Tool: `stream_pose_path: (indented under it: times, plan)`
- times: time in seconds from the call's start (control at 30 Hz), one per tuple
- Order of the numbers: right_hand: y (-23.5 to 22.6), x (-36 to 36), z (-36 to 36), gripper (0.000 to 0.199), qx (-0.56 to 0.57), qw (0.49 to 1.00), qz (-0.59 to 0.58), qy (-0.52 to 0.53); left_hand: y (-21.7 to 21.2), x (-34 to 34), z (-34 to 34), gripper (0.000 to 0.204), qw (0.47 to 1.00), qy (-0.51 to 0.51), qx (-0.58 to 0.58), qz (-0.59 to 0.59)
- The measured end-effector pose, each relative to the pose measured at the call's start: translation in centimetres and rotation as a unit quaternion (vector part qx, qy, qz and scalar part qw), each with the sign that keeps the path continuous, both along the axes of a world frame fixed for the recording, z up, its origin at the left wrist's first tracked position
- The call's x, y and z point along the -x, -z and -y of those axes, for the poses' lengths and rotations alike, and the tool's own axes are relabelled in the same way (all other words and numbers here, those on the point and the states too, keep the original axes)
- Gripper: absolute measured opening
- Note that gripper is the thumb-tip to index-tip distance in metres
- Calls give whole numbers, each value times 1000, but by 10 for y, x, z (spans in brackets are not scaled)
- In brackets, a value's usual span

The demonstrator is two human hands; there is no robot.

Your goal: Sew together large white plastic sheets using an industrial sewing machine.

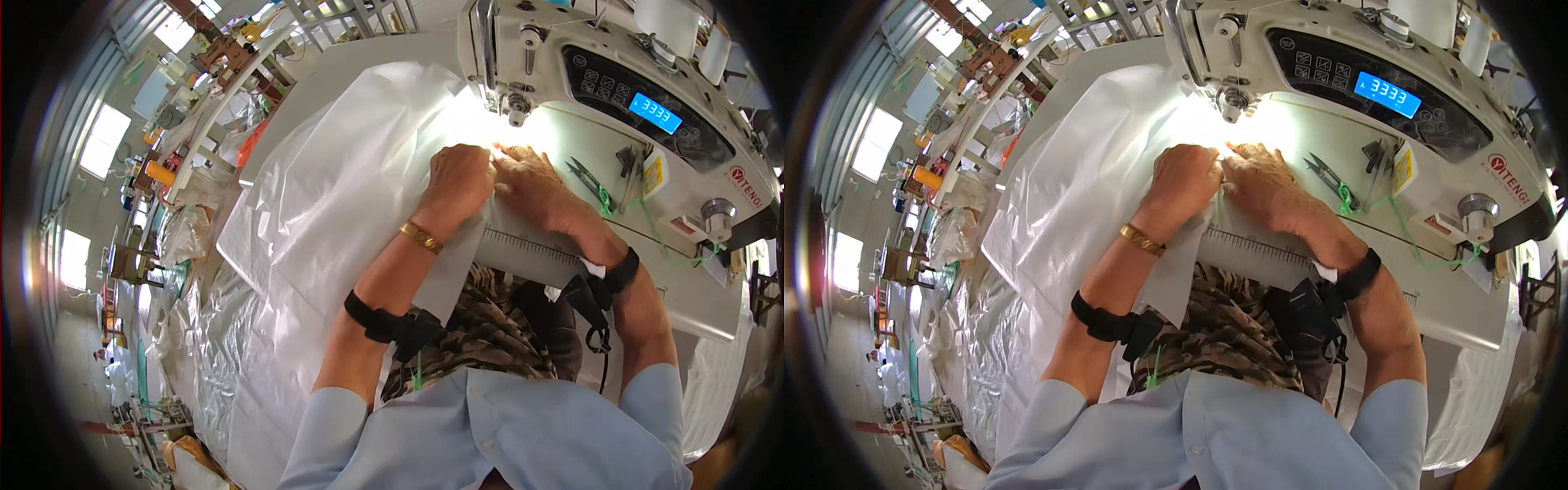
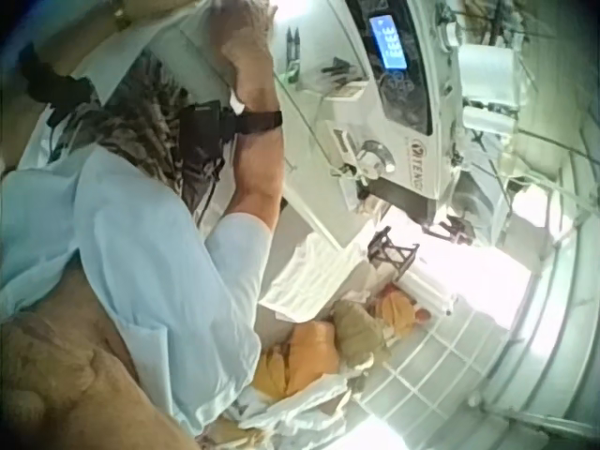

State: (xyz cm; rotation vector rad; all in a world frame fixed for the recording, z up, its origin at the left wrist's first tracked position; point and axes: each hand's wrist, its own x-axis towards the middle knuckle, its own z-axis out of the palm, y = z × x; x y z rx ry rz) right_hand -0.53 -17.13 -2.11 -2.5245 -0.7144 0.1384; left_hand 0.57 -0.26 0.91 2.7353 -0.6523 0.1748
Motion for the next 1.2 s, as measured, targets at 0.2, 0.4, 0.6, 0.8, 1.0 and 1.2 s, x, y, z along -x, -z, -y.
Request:
stream_pose_path:
  times: [0.2,0.4,0.6,0.8,1.0,1.2]
  plan:
    - [10,-11,11,51,5,989,145,21,19,119,-45,30,958,47,219,181]
    - [16,5,-1,38,-128,969,211,12,185,258,-150,34,963,-112,232,-76]
    - [16,143,-44,29,-221,957,172,78,223,341,-221,35,763,-401,441,-249]
    - [72,162,-98,42,-289,919,-122,240,136,309,-290,36,833,-393,383,-71]
    - [89,161,-105,38,-392,876,-235,151,-19,175,-410,36,924,-348,72,143]
    - [9,213,-90,28,-466,809,-357,-34,-48,91,-446,34,895,-332,-148,259]
